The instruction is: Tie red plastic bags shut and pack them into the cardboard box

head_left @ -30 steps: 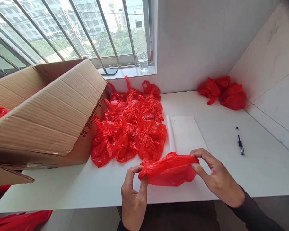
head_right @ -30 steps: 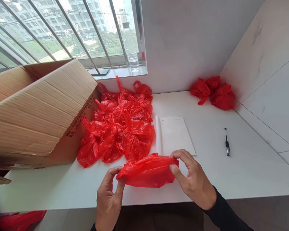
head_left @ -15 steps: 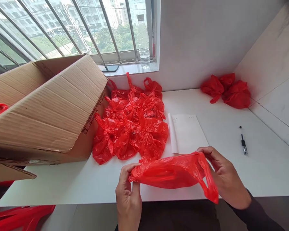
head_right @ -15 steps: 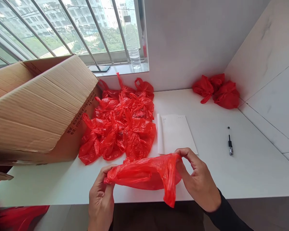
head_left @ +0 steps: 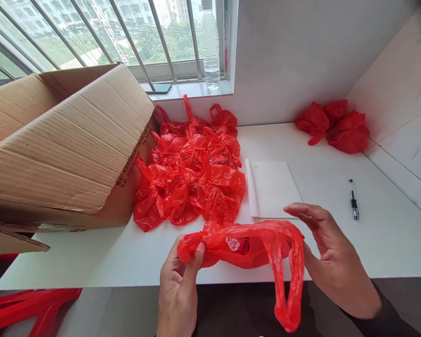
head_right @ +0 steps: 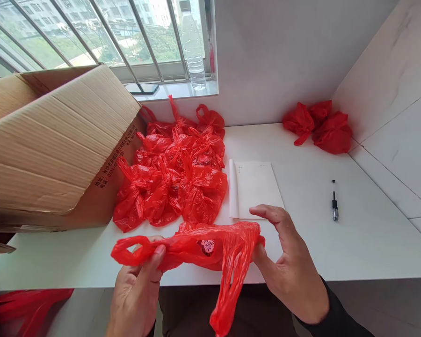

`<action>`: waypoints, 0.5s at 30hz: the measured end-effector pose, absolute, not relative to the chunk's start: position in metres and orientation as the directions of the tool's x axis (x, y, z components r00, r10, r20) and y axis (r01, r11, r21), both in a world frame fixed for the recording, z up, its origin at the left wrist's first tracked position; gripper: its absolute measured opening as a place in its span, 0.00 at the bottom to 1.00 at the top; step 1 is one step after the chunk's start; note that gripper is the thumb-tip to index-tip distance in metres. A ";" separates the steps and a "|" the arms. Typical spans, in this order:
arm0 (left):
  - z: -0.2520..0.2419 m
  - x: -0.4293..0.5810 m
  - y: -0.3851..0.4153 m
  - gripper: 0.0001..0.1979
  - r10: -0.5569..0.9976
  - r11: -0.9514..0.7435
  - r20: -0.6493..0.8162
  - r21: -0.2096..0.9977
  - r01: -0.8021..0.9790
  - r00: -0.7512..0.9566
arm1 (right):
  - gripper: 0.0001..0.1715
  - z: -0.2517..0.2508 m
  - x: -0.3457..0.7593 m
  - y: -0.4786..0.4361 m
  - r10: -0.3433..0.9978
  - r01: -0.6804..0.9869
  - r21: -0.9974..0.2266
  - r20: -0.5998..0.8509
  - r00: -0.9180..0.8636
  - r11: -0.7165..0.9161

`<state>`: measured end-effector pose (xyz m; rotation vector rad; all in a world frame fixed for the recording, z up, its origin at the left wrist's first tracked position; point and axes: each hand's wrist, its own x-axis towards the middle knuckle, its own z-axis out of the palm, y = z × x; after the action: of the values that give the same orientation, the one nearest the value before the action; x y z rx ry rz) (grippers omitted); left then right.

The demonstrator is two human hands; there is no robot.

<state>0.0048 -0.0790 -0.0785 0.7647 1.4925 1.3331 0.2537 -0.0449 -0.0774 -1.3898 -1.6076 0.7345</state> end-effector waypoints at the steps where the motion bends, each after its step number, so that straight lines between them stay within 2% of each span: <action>1: -0.080 0.005 -0.080 0.15 0.895 0.226 -0.276 0.958 -0.179 -0.351 | 0.24 -0.074 0.251 -0.050 0.946 0.443 -0.852 0.324 0.027 0.279; 3: -0.082 0.005 -0.081 0.15 0.876 0.248 -0.314 0.944 -0.218 -0.365 | 0.26 -0.063 0.241 -0.062 0.836 0.403 -0.786 0.543 0.085 0.469; 4: -0.083 0.006 -0.082 0.15 0.873 0.250 -0.319 0.942 -0.224 -0.369 | 0.22 -0.056 0.235 -0.067 0.768 0.401 -0.731 0.634 0.096 0.553; 6: -0.082 0.008 -0.082 0.14 0.886 0.248 -0.314 0.943 -0.221 -0.342 | 0.12 -0.042 0.221 -0.074 0.677 0.410 -0.619 0.736 0.008 0.669; 7: -0.080 0.009 -0.082 0.14 0.899 0.246 -0.306 0.945 -0.215 -0.313 | 0.11 -0.037 0.215 -0.074 0.667 0.414 -0.578 0.739 -0.102 0.703; 9: -0.078 0.011 -0.081 0.12 0.923 0.241 -0.290 0.948 -0.207 -0.254 | 0.11 -0.030 0.207 -0.068 0.668 0.436 -0.512 0.632 -0.392 0.740; 11: -0.078 0.012 -0.080 0.10 0.938 0.210 -0.259 0.953 -0.216 -0.229 | 0.12 -0.032 0.205 -0.059 0.689 0.541 -0.428 0.431 -0.582 0.724; 15: -0.082 0.012 -0.081 0.13 0.951 0.144 -0.212 0.947 -0.287 -0.225 | 0.21 -0.046 0.209 -0.053 0.801 0.778 -0.205 0.056 -0.596 0.593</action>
<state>0.0119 -0.0814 -0.0822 0.7433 1.2628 1.3674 0.2095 -0.0531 -0.0456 -1.3343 -2.6749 0.2402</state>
